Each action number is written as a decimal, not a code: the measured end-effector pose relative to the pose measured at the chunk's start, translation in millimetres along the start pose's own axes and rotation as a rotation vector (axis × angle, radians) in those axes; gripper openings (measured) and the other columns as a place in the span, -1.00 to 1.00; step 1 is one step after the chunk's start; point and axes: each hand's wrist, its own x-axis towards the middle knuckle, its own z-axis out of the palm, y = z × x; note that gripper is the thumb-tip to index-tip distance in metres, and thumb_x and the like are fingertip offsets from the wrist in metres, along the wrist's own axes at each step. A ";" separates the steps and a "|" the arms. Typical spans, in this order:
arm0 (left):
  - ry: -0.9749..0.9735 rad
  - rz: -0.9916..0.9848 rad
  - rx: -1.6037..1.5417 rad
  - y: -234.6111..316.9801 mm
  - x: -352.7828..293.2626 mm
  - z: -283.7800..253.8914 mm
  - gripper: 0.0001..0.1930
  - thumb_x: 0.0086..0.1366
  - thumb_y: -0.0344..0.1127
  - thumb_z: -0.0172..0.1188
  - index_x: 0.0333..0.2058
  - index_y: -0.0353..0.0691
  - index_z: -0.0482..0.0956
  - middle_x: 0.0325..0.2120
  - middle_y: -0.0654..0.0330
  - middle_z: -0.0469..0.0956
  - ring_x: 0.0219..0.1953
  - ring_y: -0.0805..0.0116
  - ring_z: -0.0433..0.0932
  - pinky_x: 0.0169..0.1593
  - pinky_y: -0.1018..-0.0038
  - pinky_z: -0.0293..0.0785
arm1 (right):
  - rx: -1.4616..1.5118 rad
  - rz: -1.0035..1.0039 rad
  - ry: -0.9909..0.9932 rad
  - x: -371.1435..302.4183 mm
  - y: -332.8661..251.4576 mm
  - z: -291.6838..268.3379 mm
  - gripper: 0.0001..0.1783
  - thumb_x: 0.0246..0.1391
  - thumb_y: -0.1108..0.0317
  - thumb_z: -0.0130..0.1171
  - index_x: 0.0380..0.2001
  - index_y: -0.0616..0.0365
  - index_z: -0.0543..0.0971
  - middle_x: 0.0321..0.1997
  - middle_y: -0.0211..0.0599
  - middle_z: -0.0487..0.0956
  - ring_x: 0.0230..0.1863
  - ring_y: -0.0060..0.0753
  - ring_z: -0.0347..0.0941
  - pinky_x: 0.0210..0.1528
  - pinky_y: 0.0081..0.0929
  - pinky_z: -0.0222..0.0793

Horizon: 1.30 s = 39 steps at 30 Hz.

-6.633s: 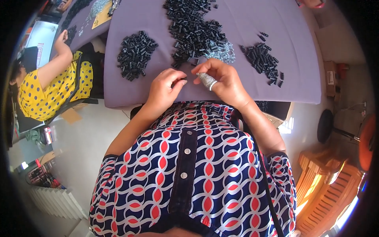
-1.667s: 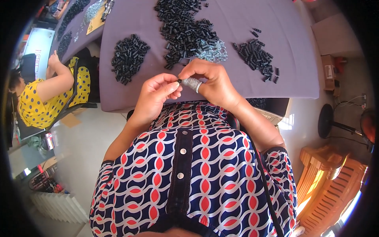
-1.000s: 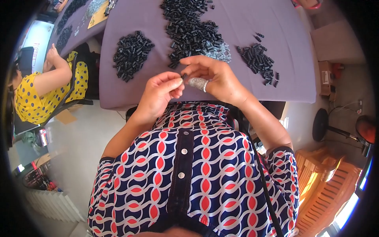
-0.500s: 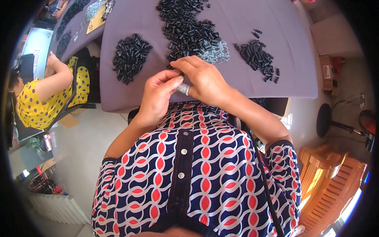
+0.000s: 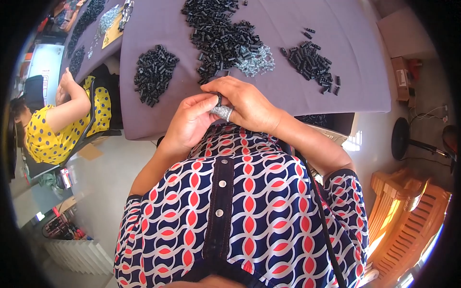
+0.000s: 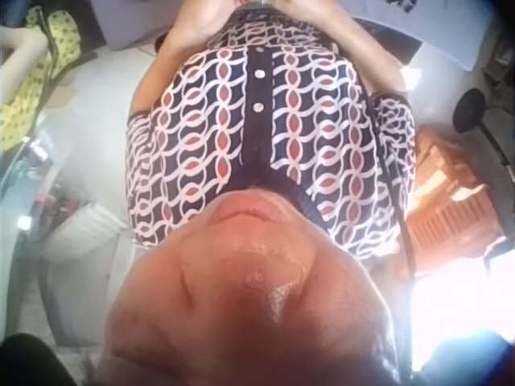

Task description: Manually assembling small black plastic hardware components at a workshop table.

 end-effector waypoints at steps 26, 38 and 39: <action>0.489 0.594 0.920 26.1 -6.2 -68.6 -0.78 0.35 -0.40 0.26 -0.07 -0.32 0.66 -0.27 0.27 0.64 -0.29 0.59 0.54 -0.17 0.63 0.47 | -0.798 0.261 0.385 -47.7 47.7 -69.5 -0.49 0.06 0.41 0.31 0.12 0.17 0.54 0.33 -0.12 0.42 0.46 0.12 0.14 0.41 -0.11 0.19; 0.622 0.709 1.342 39.2 -17.5 -80.8 -0.84 0.28 -0.47 0.27 -0.17 -0.33 0.66 -0.35 0.19 0.60 -0.42 0.49 0.52 -0.30 0.55 0.46 | -0.694 0.018 0.327 -26.1 27.4 -34.2 -0.61 -0.15 0.54 0.36 -0.14 0.11 0.68 0.32 -0.20 0.43 0.45 0.11 0.15 0.38 -0.04 0.24; 0.626 0.712 1.341 39.8 -18.3 -81.2 -0.84 0.28 -0.47 0.27 -0.17 -0.33 0.66 -0.35 0.19 0.60 -0.42 0.49 0.52 -0.30 0.55 0.46 | -0.657 -0.017 0.270 -19.5 21.8 -29.2 -0.58 -0.18 0.59 0.33 -0.14 0.11 0.68 0.32 -0.21 0.43 0.46 0.10 0.15 0.38 -0.04 0.24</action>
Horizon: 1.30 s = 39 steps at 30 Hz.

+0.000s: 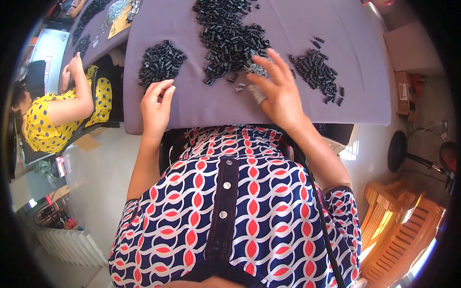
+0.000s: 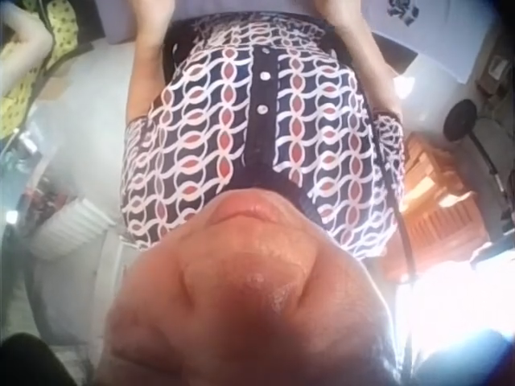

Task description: Manually assembling small black plastic hardware components at a workshop table.

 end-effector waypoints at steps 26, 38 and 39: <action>0.101 0.001 -0.016 -3.3 -16.4 -19.0 -0.87 0.28 -0.49 0.26 -0.19 -0.29 0.68 -0.31 0.16 0.62 -0.29 0.35 0.59 -0.22 0.50 0.52 | -0.065 0.016 -0.174 -15.3 -2.2 5.0 -0.47 -0.26 0.68 0.19 -0.11 0.08 0.69 0.37 -0.21 0.38 0.51 0.14 0.04 0.41 -0.04 0.21; 0.095 -0.045 0.025 -8.3 -21.2 -27.2 -0.86 0.30 -0.49 0.26 -0.18 -0.32 0.67 -0.30 0.18 0.61 -0.34 0.43 0.56 -0.24 0.56 0.50 | 0.057 0.018 -0.191 -26.9 2.9 -2.6 -0.44 -0.30 0.66 0.19 -0.10 0.06 0.70 0.35 -0.17 0.40 0.51 0.17 0.02 0.45 0.00 0.13; 0.093 -0.074 0.021 -9.5 -20.9 -29.4 -0.86 0.30 -0.49 0.26 -0.18 -0.32 0.67 -0.30 0.18 0.61 -0.34 0.44 0.55 -0.24 0.56 0.49 | 0.058 0.018 -0.193 -27.2 2.7 -3.5 -0.44 -0.30 0.66 0.19 -0.10 0.06 0.70 0.35 -0.17 0.40 0.51 0.17 0.02 0.45 0.00 0.13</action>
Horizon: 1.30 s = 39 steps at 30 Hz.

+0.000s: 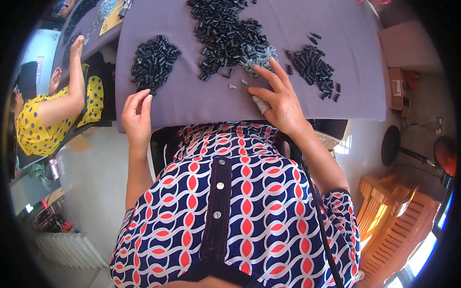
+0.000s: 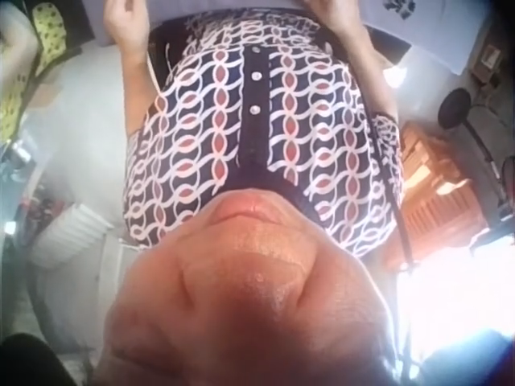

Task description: Manually assembling small black plastic hardware components at a workshop table.

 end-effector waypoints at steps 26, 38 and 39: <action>0.050 0.118 0.195 -28.8 -2.8 6.0 -0.82 0.20 -0.45 0.32 -0.20 -0.23 0.68 -0.27 0.16 0.60 -0.23 0.19 0.56 -0.11 0.35 0.50 | -0.023 -0.100 -0.113 11.7 -18.5 5.5 -0.62 -0.12 0.50 0.35 -0.12 0.10 0.71 0.40 -0.18 0.36 0.54 0.14 -0.01 0.46 -0.02 0.12; 0.058 0.133 0.210 -29.9 -2.0 8.1 -0.83 0.19 -0.45 0.33 -0.21 -0.22 0.69 -0.28 0.16 0.61 -0.21 0.18 0.57 -0.08 0.34 0.50 | 0.036 -0.105 -0.067 27.9 -15.7 8.6 -0.66 -0.08 0.48 0.34 -0.14 0.10 0.71 0.38 -0.17 0.38 0.54 0.13 -0.01 0.44 0.00 0.13; 0.054 0.136 0.212 -29.8 -1.7 8.7 -0.83 0.19 -0.46 0.32 -0.21 -0.23 0.69 -0.28 0.16 0.61 -0.20 0.17 0.57 -0.07 0.34 0.50 | 0.029 -0.093 -0.049 29.4 -16.8 9.3 -0.63 -0.11 0.51 0.32 -0.13 0.12 0.70 0.38 -0.17 0.37 0.54 0.13 -0.01 0.44 -0.01 0.14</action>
